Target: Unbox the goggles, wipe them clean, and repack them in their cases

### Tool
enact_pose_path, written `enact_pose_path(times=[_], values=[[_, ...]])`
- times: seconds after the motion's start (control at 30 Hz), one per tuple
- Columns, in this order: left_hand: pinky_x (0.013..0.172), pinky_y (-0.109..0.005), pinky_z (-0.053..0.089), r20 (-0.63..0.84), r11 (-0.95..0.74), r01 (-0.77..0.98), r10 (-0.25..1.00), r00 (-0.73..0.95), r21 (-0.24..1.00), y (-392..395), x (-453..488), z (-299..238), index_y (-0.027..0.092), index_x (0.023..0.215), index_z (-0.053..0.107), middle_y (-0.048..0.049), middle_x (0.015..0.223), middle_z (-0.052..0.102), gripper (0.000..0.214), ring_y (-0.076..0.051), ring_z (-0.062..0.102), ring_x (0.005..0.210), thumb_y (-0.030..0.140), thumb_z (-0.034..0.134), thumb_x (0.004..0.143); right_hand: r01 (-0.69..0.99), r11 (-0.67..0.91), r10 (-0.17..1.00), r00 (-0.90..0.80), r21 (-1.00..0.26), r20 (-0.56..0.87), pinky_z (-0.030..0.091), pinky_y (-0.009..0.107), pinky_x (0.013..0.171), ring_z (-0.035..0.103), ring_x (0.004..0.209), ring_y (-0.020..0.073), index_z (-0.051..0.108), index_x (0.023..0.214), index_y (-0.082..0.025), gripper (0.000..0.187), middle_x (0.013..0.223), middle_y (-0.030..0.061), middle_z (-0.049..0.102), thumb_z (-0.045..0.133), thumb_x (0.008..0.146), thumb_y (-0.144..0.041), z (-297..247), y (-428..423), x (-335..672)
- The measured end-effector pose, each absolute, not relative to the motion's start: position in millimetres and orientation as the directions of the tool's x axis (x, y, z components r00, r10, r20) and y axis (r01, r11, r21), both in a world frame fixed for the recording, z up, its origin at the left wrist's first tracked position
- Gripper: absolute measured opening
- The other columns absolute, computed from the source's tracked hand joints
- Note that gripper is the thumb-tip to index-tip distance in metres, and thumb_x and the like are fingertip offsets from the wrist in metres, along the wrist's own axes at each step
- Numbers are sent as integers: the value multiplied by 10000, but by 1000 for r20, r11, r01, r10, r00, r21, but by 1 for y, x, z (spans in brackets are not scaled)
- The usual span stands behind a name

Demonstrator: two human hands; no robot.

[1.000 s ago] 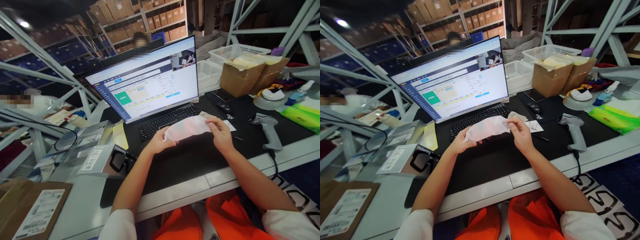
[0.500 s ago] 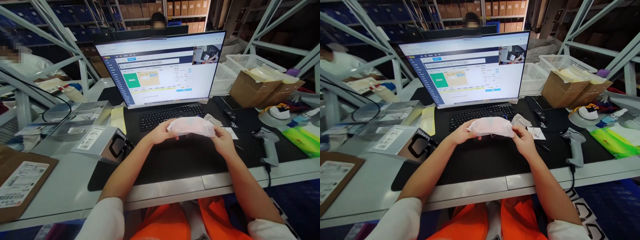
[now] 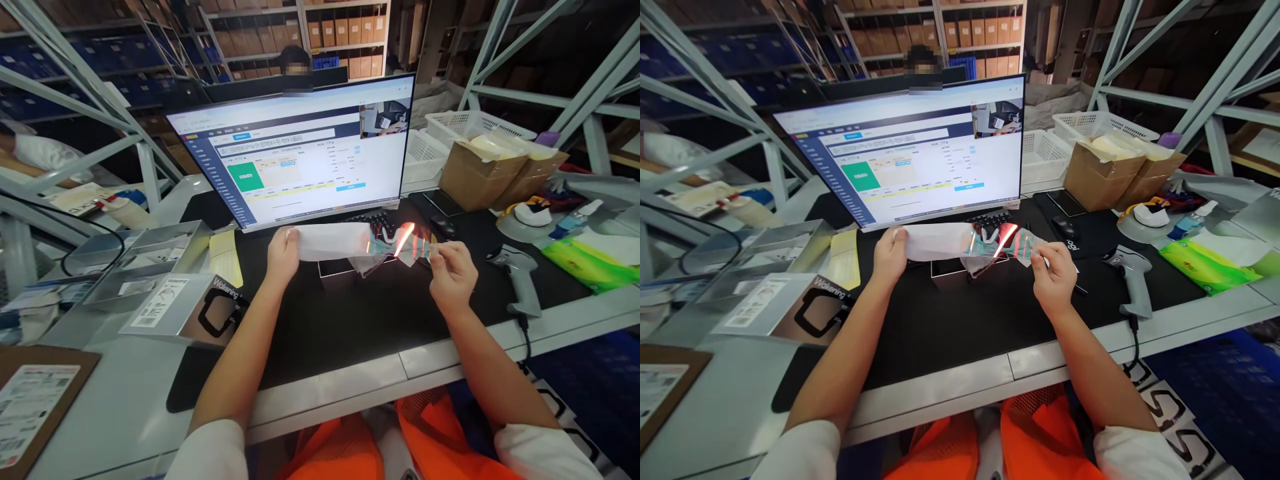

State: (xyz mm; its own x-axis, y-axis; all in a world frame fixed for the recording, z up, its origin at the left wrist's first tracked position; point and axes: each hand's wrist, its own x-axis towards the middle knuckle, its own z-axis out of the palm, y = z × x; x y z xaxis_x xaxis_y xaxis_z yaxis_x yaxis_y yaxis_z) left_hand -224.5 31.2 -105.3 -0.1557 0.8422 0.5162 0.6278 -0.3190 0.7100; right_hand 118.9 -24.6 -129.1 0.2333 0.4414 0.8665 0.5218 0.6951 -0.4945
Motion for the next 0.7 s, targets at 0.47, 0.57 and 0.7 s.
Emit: enact_pose_path(times=[0.47,0.57,0.7], values=[[923,-366,502,169,-517,849,851,497,108,-5,-171,-95,152,1025,719,-108,1009,710,368,-253,657,1003,270,370,1026,602,710,271,244,-365,931,507,332,687,634,753,187,729,956,-211,84,840,38,663,655,947,-249,-130,-27,119],[890,-384,498,99,-525,846,850,517,95,-6,-158,-97,138,1043,699,-144,1046,733,516,-287,681,996,494,327,1051,603,713,283,218,-357,934,524,342,672,660,727,199,720,944,-211,95,814,41,684,641,955,-263,-129,-31,117],[774,-358,491,-42,-429,890,897,440,151,3,-149,-107,156,1092,701,-147,986,757,700,-300,717,907,642,202,1027,575,744,297,173,-341,939,548,338,676,697,739,209,725,984,-216,91,826,45,719,645,945,-238,-131,-36,113]])
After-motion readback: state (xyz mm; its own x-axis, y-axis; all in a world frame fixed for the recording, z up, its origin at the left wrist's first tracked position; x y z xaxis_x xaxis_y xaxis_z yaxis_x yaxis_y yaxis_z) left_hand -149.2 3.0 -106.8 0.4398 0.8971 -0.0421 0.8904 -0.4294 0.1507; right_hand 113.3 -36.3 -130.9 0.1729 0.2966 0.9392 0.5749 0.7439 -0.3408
